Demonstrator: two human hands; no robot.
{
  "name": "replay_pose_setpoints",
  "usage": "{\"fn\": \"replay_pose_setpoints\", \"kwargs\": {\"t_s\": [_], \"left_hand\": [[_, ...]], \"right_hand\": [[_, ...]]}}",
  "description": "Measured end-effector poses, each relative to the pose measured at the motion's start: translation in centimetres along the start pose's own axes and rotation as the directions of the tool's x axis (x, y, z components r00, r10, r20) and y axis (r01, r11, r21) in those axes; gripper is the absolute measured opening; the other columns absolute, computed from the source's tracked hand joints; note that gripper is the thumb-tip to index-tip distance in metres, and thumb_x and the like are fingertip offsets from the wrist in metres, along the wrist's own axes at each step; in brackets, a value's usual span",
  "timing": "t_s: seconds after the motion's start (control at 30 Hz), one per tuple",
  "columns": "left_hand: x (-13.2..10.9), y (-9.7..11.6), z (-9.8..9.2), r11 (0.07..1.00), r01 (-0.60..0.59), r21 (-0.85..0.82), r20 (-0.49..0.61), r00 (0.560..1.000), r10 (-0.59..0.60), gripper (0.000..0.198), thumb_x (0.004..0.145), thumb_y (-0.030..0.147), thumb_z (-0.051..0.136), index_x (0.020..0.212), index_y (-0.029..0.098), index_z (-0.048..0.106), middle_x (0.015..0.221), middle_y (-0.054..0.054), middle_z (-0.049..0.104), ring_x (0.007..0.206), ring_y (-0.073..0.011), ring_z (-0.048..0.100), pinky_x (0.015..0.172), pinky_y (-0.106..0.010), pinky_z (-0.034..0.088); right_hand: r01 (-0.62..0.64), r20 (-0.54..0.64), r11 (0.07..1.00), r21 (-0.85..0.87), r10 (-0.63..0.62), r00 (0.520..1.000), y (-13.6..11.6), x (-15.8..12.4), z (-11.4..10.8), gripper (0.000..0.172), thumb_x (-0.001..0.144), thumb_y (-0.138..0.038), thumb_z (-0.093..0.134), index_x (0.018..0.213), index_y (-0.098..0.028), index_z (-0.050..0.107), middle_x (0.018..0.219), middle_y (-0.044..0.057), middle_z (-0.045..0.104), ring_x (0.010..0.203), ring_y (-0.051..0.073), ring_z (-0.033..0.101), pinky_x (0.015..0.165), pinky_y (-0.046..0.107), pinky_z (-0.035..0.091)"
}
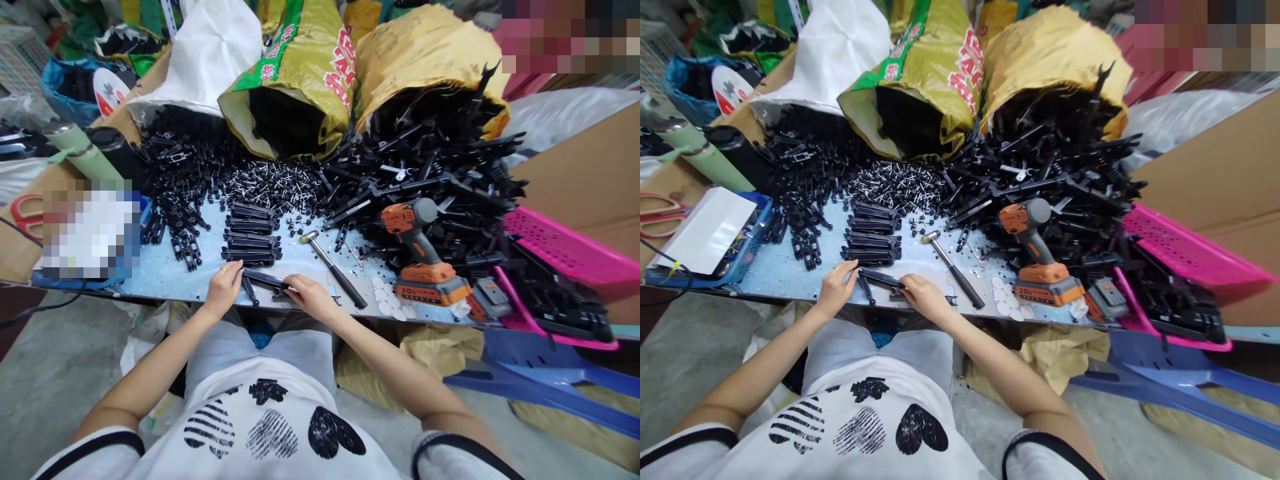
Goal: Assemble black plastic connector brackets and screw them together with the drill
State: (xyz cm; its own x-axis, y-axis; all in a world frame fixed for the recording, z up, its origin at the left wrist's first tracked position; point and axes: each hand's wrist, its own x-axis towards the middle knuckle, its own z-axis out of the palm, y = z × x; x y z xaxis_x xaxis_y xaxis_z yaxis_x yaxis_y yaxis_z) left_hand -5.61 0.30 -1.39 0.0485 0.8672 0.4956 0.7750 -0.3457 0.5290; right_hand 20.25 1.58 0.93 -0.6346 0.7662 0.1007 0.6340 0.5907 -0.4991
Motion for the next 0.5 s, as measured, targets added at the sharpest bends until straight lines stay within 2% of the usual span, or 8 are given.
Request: {"fn": "replay_pose_setpoints", "kwargs": {"t_s": [0.13,0.23,0.37,0.47,0.5], "left_hand": [[0.2,-0.5,0.1,0.97,-0.186,0.157,0.091,0.981,0.173,0.027,0.092,0.022,0.044,0.111,0.018,0.062,0.101,-0.01,0.068,0.099,-0.022,0.059,0.081,-0.037,0.047],[0.1,-1.5,0.3,0.93,-0.282,0.234,0.142,0.957,0.255,0.027,0.092,0.023,0.044,0.113,0.017,0.061,0.101,-0.011,0.068,0.097,-0.0229,0.059,0.079,-0.037,0.044],[-0.3,-2.1,0.0,0.88,-0.383,0.28,0.236,0.916,0.324,0.03,0.092,0.022,0.042,0.115,0.015,0.059,0.105,-0.011,0.067,0.097,-0.0233,0.059,0.078,-0.037,0.04],[-0.2,-1.4,-0.1,0.871,-0.379,0.314,0.247,0.918,0.31,0.034,0.092,0.029,0.043,0.12,0.014,0.057,0.112,-0.014,0.064,0.107,-0.0266,0.055,0.086,-0.042,0.036],[-0.1,-0.8,0.1,0.858,-0.412,0.308,0.269,0.902,0.337,0.036,0.092,0.031,0.043,0.122,0.014,0.055,0.117,-0.015,0.062,0.111,-0.0277,0.053,0.089,-0.044,0.035]], "right_hand": [[0.078,-0.156,0.997,0.01,-0.076,0.985,0.7,-1.2,1.5,0.03,0.094,-0.025,0.045,0.122,-0.019,0.051,0.119,0.011,0.058,0.11,0.019,0.055,0.093,0.034,0.048],[0.102,-0.201,0.994,-0.045,-0.109,0.973,1.7,-2.4,2.5,0.039,0.094,-0.03,0.045,0.132,-0.02,0.045,0.123,0.012,0.055,0.112,0.022,0.054,0.092,0.036,0.048],[0.159,-0.105,0.978,-0.133,-0.173,0.979,3.6,-2.6,2.6,0.047,0.094,-0.037,0.046,0.138,-0.021,0.039,0.106,0.011,0.061,0.095,0.022,0.059,0.079,0.035,0.05],[0.262,0.02,0.949,-0.173,-0.263,0.965,5.2,-1.5,1.5,0.048,0.094,-0.041,0.044,0.137,-0.018,0.042,0.096,0.01,0.061,0.087,0.019,0.058,0.076,0.031,0.048],[0.301,0.063,0.934,-0.19,-0.295,0.953,5.6,-1.1,1.2,0.047,0.095,-0.042,0.043,0.136,-0.018,0.043,0.096,0.009,0.061,0.087,0.019,0.058,0.077,0.03,0.047]]}}
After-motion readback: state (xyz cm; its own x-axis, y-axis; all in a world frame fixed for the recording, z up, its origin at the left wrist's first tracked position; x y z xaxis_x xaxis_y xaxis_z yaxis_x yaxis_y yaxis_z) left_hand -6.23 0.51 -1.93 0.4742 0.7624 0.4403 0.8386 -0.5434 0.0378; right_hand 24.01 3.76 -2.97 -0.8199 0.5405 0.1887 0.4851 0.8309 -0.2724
